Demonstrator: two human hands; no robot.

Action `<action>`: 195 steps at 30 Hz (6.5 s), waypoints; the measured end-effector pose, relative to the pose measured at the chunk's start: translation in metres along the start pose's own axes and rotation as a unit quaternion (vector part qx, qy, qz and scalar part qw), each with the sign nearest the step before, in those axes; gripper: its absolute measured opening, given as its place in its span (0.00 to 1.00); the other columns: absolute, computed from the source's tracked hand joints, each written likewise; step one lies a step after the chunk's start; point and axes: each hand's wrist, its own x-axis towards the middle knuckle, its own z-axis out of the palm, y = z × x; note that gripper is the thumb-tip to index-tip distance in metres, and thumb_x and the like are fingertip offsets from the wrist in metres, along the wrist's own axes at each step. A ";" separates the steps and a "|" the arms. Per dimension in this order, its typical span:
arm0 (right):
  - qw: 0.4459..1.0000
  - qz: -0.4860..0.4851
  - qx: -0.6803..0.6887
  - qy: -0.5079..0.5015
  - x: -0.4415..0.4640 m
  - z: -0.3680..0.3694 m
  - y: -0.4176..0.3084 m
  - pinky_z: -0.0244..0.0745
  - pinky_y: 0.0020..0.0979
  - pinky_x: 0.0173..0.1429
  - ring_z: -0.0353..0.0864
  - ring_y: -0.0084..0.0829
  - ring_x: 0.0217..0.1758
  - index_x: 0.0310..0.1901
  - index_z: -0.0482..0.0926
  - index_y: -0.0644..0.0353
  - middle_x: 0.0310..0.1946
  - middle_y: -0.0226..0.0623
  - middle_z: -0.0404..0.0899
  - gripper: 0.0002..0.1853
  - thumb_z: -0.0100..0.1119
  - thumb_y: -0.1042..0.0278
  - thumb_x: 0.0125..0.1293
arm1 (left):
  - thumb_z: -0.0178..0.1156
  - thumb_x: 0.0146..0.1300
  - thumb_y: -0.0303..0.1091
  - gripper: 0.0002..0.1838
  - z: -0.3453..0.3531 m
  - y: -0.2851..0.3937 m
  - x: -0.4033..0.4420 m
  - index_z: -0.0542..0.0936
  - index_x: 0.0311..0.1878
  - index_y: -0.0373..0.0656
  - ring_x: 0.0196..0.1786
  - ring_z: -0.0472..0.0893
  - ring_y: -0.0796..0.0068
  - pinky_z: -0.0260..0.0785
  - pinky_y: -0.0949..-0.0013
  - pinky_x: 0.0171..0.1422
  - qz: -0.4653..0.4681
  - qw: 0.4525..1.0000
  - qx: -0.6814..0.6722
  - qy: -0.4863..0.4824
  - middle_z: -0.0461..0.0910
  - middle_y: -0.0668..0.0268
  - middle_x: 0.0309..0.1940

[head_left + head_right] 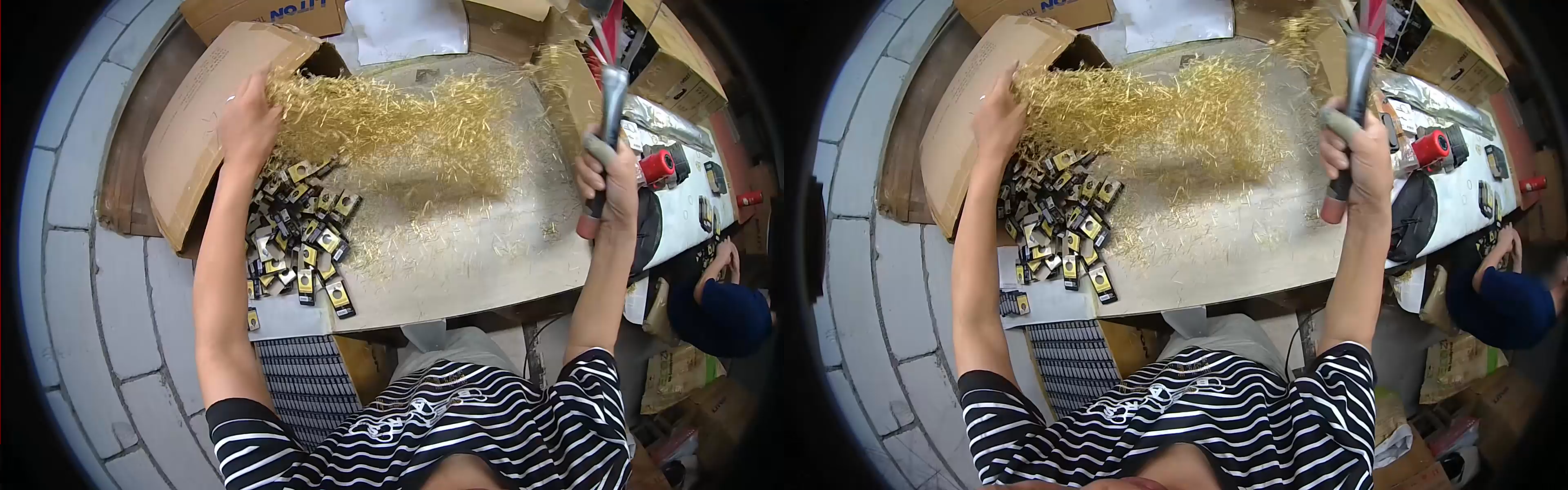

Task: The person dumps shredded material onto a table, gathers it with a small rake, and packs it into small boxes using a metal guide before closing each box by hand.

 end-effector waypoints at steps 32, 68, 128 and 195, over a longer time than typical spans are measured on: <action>0.703 -0.043 -0.710 0.027 0.194 -0.064 0.274 0.72 0.50 0.41 0.80 0.55 0.37 0.45 0.73 0.58 0.30 0.53 0.80 0.13 0.54 0.61 0.62 | 0.62 0.47 0.25 0.37 0.334 0.039 -0.035 0.66 0.65 0.43 0.72 0.57 0.49 0.56 0.52 0.71 0.063 0.981 -0.088 -0.163 0.58 0.51 0.69; 0.675 -0.171 -0.715 0.057 -0.112 -0.238 0.314 0.53 0.41 0.73 0.59 0.50 0.71 0.63 0.66 0.67 0.65 0.54 0.63 0.26 0.47 0.58 0.69 | 0.56 0.58 0.16 0.08 0.131 -0.065 -0.477 0.77 0.40 0.33 0.39 0.79 0.52 0.71 0.62 0.45 0.037 0.961 -0.262 -0.083 0.79 0.52 0.35; 0.644 -0.235 -0.706 -0.175 -0.334 0.026 0.443 0.51 0.50 0.72 0.56 0.56 0.71 0.60 0.65 0.73 0.65 0.59 0.61 0.28 0.56 0.63 0.62 | 0.67 0.53 0.23 0.22 0.249 0.114 -0.758 0.77 0.53 0.38 0.45 0.81 0.74 0.72 0.68 0.54 -0.386 0.426 -0.710 -0.407 0.81 0.64 0.45; 0.726 -0.166 -0.624 -0.239 -0.300 -0.044 0.384 0.75 0.32 0.42 0.82 0.36 0.32 0.38 0.81 0.69 0.29 0.48 0.82 0.12 0.55 0.79 0.50 | 0.54 0.59 0.24 0.18 0.151 0.093 -0.678 0.74 0.54 0.32 0.55 0.77 0.69 0.67 0.68 0.58 -0.269 0.645 -0.713 -0.055 0.77 0.57 0.52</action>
